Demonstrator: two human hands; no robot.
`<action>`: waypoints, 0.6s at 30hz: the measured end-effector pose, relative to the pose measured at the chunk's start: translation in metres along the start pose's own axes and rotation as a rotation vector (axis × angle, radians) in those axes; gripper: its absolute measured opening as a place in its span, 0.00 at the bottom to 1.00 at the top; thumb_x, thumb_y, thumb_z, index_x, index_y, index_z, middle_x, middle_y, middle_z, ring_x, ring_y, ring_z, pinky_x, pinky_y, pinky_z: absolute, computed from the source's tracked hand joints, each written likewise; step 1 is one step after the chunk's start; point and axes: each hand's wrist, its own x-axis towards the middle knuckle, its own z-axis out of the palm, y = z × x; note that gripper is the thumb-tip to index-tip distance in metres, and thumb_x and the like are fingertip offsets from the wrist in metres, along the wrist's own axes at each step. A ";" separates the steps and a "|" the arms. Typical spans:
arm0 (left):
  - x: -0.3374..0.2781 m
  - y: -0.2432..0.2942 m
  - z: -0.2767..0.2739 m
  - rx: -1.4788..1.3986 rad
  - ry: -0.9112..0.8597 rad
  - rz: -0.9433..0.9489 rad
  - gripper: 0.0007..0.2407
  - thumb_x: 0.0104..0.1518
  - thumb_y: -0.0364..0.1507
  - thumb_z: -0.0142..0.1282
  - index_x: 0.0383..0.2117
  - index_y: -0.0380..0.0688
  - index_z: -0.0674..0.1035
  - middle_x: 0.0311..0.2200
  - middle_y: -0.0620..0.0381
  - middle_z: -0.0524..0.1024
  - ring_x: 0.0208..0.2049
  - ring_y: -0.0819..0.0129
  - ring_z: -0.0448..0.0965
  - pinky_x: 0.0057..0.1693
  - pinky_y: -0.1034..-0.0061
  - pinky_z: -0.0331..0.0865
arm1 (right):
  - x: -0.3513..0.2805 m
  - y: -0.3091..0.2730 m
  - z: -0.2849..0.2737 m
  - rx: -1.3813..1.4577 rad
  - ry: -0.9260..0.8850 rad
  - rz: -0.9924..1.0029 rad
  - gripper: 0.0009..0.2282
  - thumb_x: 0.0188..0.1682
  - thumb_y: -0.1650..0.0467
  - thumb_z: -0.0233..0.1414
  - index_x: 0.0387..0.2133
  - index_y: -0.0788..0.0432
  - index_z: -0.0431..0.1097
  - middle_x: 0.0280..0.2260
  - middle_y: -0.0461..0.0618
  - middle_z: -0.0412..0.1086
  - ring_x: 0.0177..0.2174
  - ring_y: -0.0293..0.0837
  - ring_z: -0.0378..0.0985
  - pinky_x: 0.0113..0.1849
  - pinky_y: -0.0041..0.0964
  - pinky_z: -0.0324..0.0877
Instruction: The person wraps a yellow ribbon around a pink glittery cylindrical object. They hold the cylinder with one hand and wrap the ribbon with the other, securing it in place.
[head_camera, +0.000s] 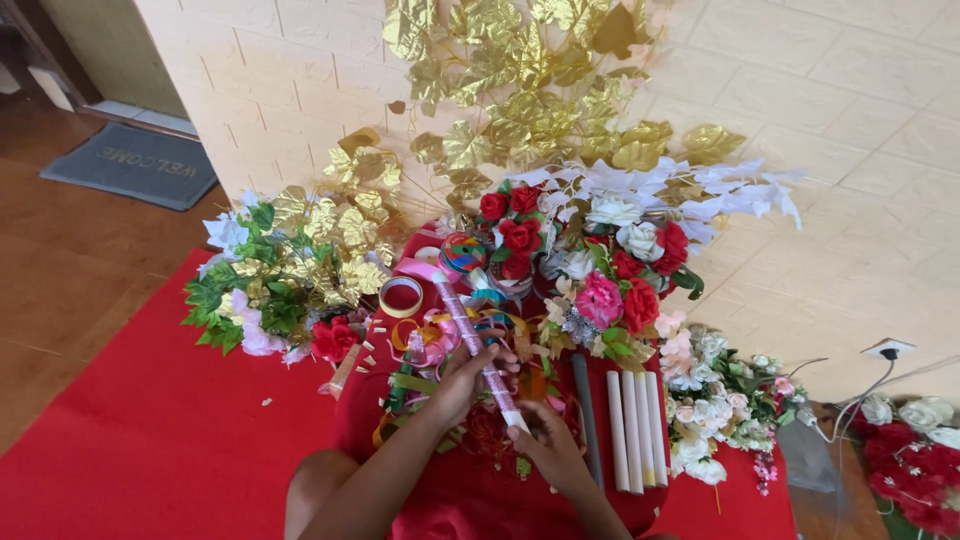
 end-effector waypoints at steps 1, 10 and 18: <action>-0.002 0.006 0.005 0.002 -0.001 0.003 0.12 0.67 0.27 0.49 0.55 0.40 0.71 0.39 0.46 0.81 0.42 0.54 0.84 0.45 0.59 0.83 | 0.000 0.001 0.000 0.000 -0.001 -0.004 0.28 0.45 0.56 0.56 0.58 0.53 0.68 0.47 0.48 0.73 0.41 0.41 0.81 0.44 0.36 0.77; 0.018 0.057 -0.017 -0.157 0.364 -0.175 0.07 0.66 0.22 0.49 0.47 0.39 0.72 0.26 0.52 0.71 0.25 0.64 0.74 0.30 0.70 0.71 | 0.013 -0.003 -0.032 0.061 0.148 -0.099 0.24 0.55 0.59 0.43 0.63 0.51 0.62 0.32 0.48 0.74 0.31 0.40 0.78 0.34 0.34 0.72; 0.064 0.097 -0.041 -0.138 0.456 -0.084 0.04 0.63 0.22 0.52 0.39 0.43 0.71 0.23 0.56 0.71 0.18 0.75 0.66 0.20 0.83 0.56 | 0.041 -0.040 -0.051 -0.431 0.202 -0.175 0.29 0.50 0.56 0.48 0.63 0.55 0.59 0.64 0.53 0.53 0.33 0.39 0.82 0.40 0.35 0.80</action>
